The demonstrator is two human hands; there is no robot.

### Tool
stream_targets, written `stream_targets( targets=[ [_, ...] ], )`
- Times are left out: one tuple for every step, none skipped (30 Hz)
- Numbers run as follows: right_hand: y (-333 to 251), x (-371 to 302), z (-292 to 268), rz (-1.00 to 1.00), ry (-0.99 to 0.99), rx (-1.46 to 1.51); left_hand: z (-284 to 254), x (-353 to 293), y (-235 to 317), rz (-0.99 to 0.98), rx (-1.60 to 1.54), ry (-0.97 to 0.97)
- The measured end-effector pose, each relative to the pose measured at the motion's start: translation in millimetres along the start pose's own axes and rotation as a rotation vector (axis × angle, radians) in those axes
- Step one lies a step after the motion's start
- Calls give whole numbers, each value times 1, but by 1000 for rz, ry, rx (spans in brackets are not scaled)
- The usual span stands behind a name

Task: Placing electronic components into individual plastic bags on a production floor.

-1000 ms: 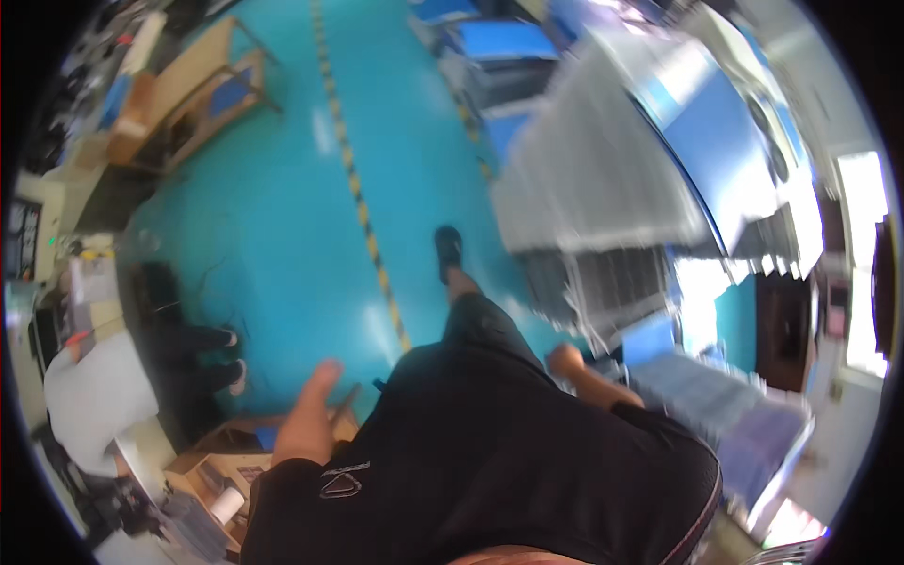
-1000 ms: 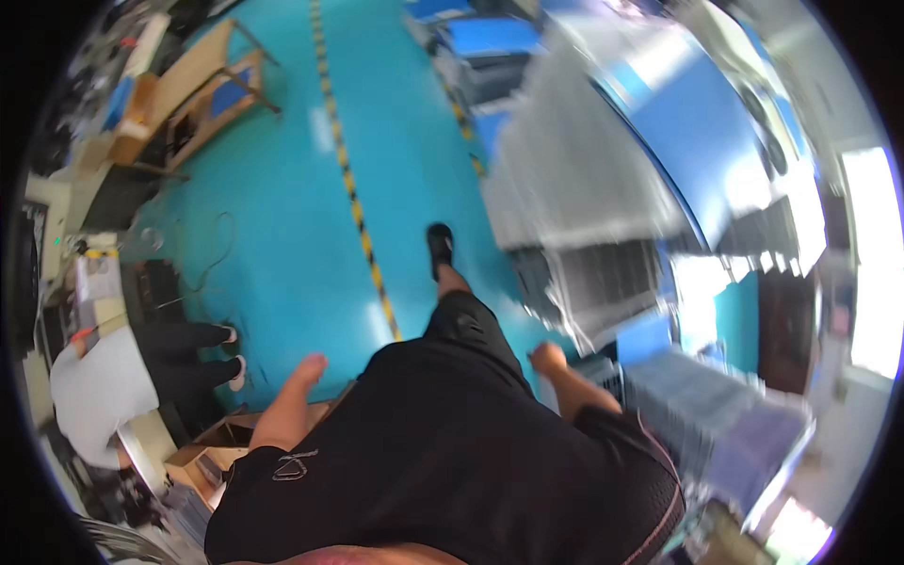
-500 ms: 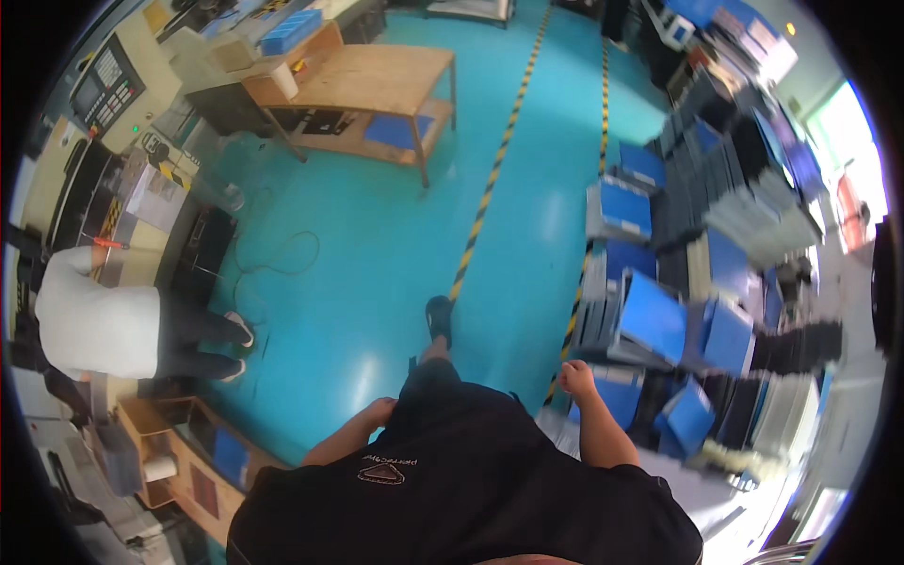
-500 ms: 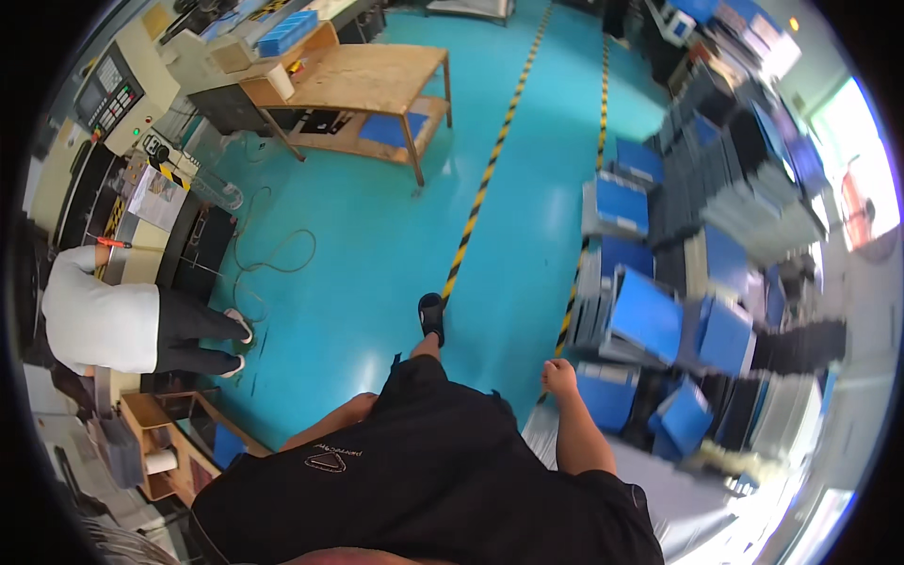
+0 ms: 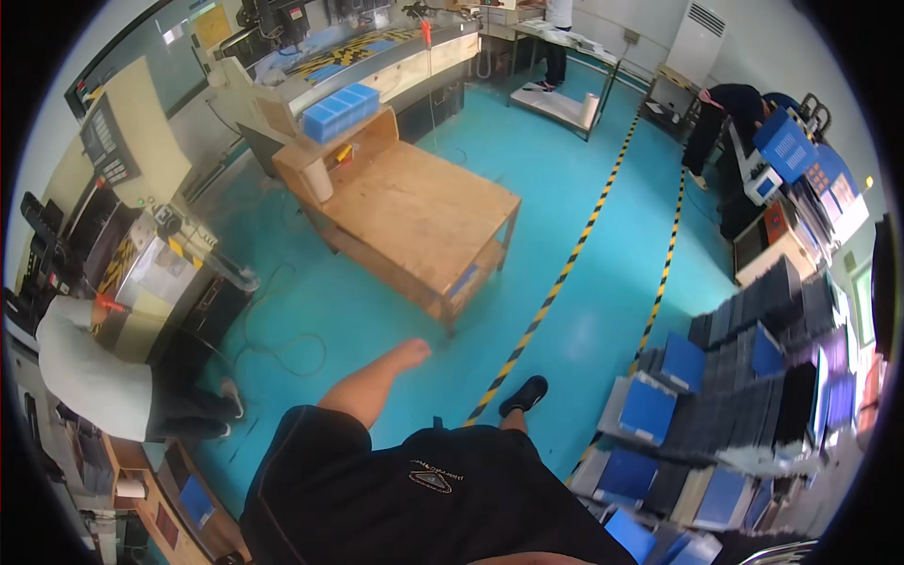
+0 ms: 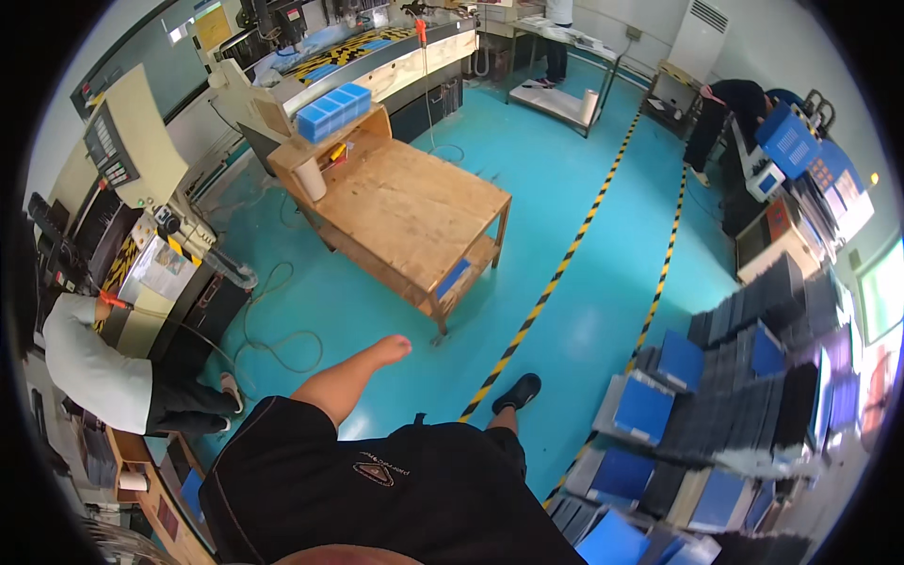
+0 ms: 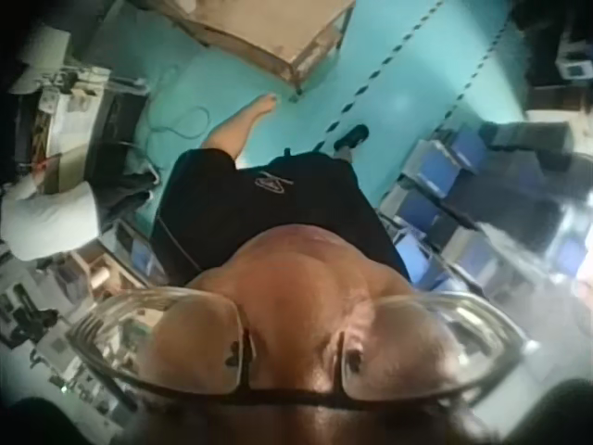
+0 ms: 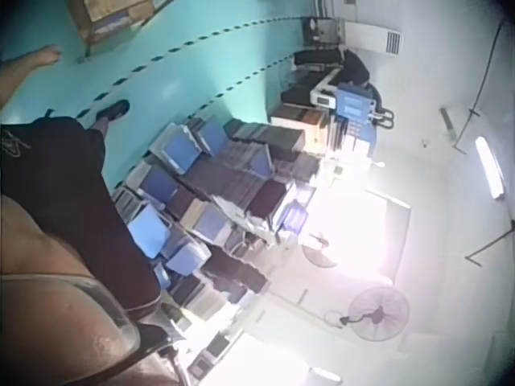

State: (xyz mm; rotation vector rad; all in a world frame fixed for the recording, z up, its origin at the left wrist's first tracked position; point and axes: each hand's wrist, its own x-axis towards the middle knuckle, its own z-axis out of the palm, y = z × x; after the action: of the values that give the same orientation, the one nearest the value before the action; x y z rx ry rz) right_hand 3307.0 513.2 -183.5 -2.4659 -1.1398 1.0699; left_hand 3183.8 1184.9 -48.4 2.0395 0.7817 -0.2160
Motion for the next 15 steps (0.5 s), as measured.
stream_targets(
  targets=[
    [22, 39, -36, -10, 4, -54, -3, 45, 28, 8, -1, 3],
    [45, 75, -74, -20, 4, -111, -4, 88, 56, -18, -62, 13],
    [69, 95, -112, -23, -16, -175, 5, 123, 72, -57, -139, 12],
    [93, 111, -151, -25, -40, -242, 16, 147, 82, -56, -133, -2],
    [116, 138, -200, -32, -46, -311, 17, 177, 92, -41, -122, -7],
    [137, 161, -241, -49, -77, -381, 20, 200, 94, -111, -73, -167],
    [157, 181, -284, -67, -111, -454, 22, 226, 96, -177, -30, -332],
    [140, 223, -367, -57, -103, -482, 17, 261, 112, -185, -2, -344],
    [149, 273, -447, 2, -89, -419, 20, 293, 128, -218, 2, -377],
    [167, 315, -506, 212, -169, -384, 22, 327, 142, -235, 12, -426],
    [62, 369, -603, 441, 188, 274, 23, 332, 127, -324, -12, -381],
    [64, 405, -656, 475, 284, 459, 23, 373, 136, -383, -46, -393],
    [67, 451, -696, 484, 365, 640, 24, 407, 143, -462, -88, -390],
    [68, 491, -729, 484, 354, 609, 24, 439, 150, -465, -121, -391],
    [60, 536, -761, 435, 416, 640, 19, 470, 162, -484, -96, -411]
  ],
)
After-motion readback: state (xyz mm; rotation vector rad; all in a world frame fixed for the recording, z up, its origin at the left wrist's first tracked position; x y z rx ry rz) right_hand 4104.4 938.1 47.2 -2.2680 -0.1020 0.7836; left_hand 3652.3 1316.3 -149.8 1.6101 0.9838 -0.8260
